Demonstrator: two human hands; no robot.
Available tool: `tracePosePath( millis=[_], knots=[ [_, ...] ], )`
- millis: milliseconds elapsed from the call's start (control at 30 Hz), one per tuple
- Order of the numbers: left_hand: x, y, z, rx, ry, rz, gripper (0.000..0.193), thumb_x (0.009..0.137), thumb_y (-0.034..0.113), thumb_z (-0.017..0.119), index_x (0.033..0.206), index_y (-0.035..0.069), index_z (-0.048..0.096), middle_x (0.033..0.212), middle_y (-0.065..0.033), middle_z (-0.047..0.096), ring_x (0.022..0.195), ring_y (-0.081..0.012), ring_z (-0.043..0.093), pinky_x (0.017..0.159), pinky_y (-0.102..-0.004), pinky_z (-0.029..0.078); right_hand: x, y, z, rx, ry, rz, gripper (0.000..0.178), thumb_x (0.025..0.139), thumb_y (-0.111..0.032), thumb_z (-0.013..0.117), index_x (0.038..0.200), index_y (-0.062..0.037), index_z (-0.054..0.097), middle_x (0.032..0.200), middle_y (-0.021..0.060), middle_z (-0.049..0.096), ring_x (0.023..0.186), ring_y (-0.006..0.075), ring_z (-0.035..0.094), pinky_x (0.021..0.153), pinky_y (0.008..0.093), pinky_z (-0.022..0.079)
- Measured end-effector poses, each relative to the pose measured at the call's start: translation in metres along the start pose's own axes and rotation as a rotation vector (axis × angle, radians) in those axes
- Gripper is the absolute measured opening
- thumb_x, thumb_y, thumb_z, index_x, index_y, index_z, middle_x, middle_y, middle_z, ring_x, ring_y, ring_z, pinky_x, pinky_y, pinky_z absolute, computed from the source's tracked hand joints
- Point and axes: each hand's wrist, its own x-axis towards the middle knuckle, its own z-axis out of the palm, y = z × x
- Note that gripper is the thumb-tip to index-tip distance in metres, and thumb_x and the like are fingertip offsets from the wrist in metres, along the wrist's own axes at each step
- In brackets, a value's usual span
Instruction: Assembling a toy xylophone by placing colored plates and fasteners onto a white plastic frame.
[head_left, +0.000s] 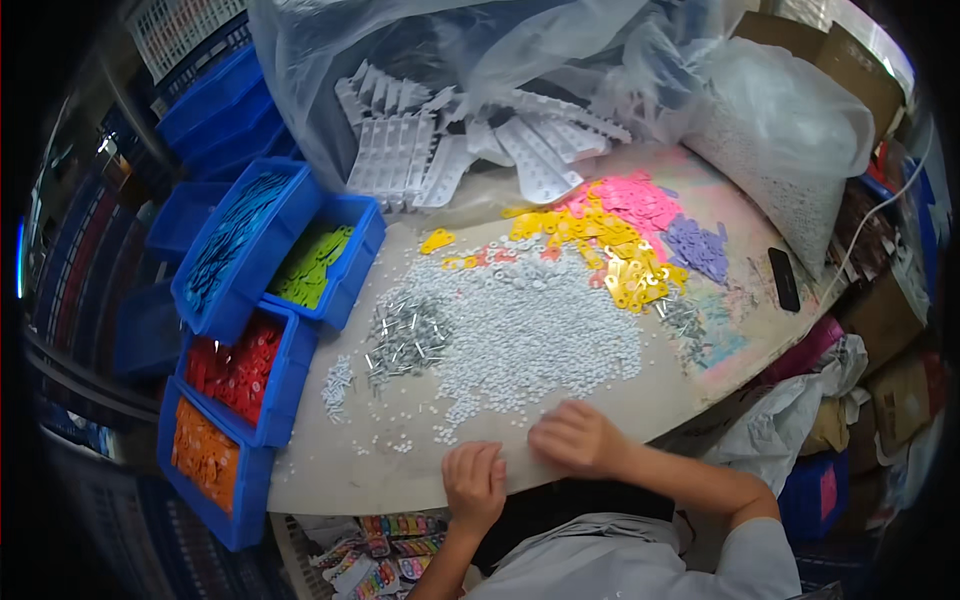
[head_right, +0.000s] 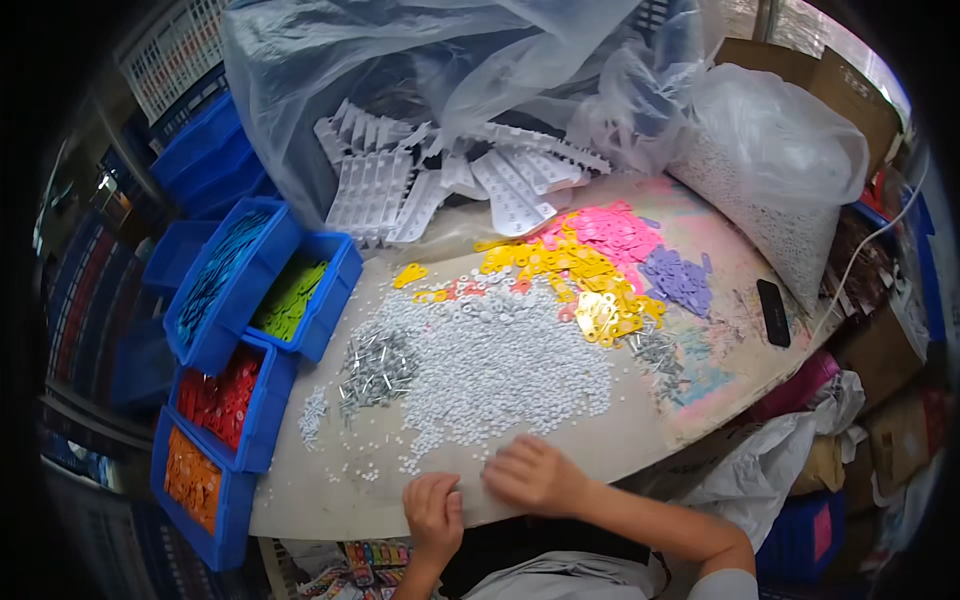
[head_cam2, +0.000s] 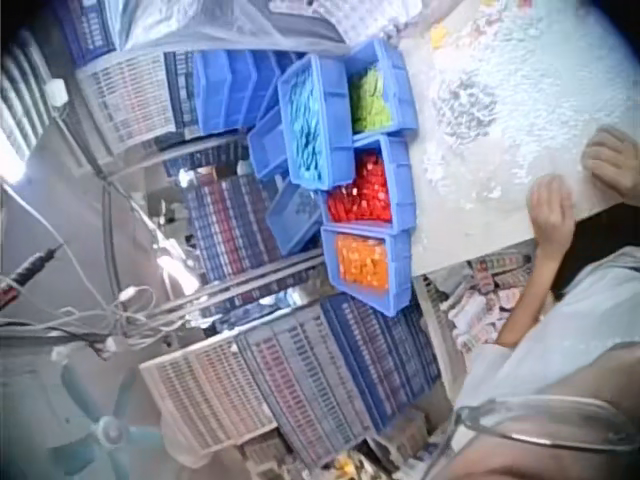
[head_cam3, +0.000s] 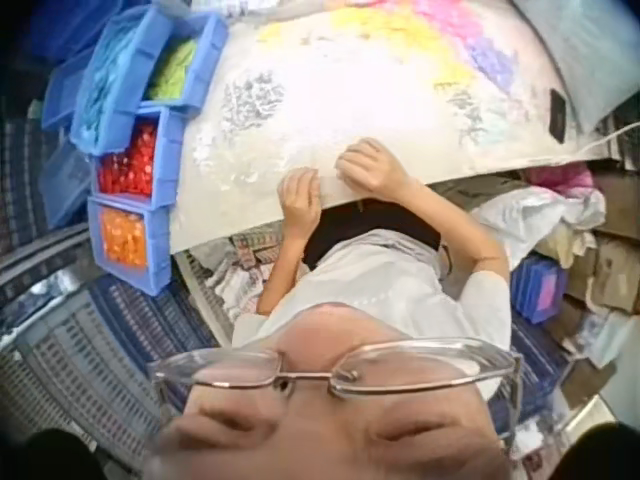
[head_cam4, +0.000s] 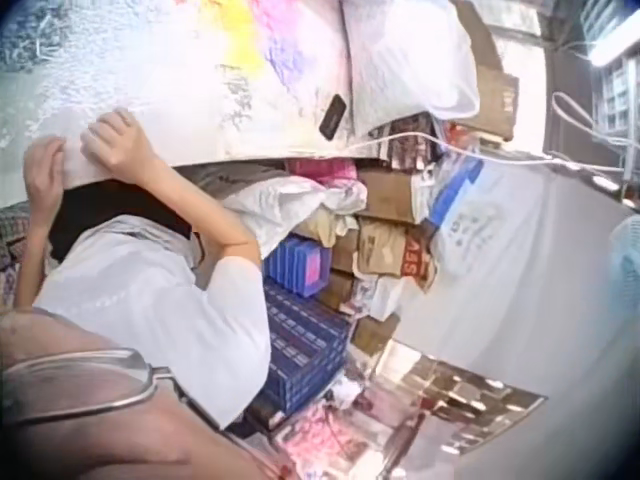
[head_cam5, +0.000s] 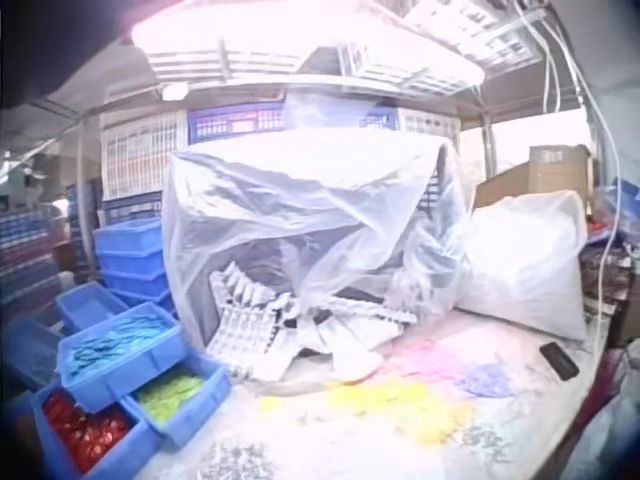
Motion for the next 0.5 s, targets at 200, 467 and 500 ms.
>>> tracePosePath(
  millis=[200, 467, 500],
  knots=[
    [-0.013, -0.002, 0.009, 0.222, 0.131, -0.14, 0.019, 0.096, 0.018, 0.061, 0.104, 0.002, 0.067, 0.099, -0.0149, 0.067, 0.097, -0.0371, 0.062, 0.089, -0.0491, 0.046, 0.071, 0.168, -0.02, -0.255, 0.081, 0.144, 0.02, 0.082, -0.008, 0.069, 0.102, -0.0044, 0.065, 0.092, 0.0156, 0.066, 0.089, 0.0352, 0.065, 0.08, 0.0471, 0.051],
    [-0.009, -0.001, 0.021, 0.314, 0.254, -0.191, 0.013, 0.094, 0.012, 0.062, 0.097, 0.0, 0.068, 0.09, -0.0166, 0.066, 0.085, -0.0382, 0.062, 0.08, -0.0488, 0.047, 0.127, 0.339, -0.008, -0.343, -0.034, 0.933, 0.039, 0.09, -0.028, 0.071, 0.119, -0.0035, 0.059, 0.104, 0.0228, 0.072, 0.099, 0.0412, 0.069, 0.077, 0.0536, 0.057],
    [-0.01, 0.0, 0.022, 0.321, 0.26, -0.191, 0.012, 0.093, 0.011, 0.062, 0.096, 0.0, 0.068, 0.089, -0.0167, 0.066, 0.085, -0.0384, 0.062, 0.078, -0.0485, 0.048, 0.125, 0.345, -0.003, -0.322, -0.006, 0.956, 0.041, 0.089, -0.032, 0.073, 0.116, -0.0033, 0.06, 0.104, 0.0234, 0.072, 0.099, 0.0416, 0.069, 0.079, 0.0533, 0.057]
  ],
)
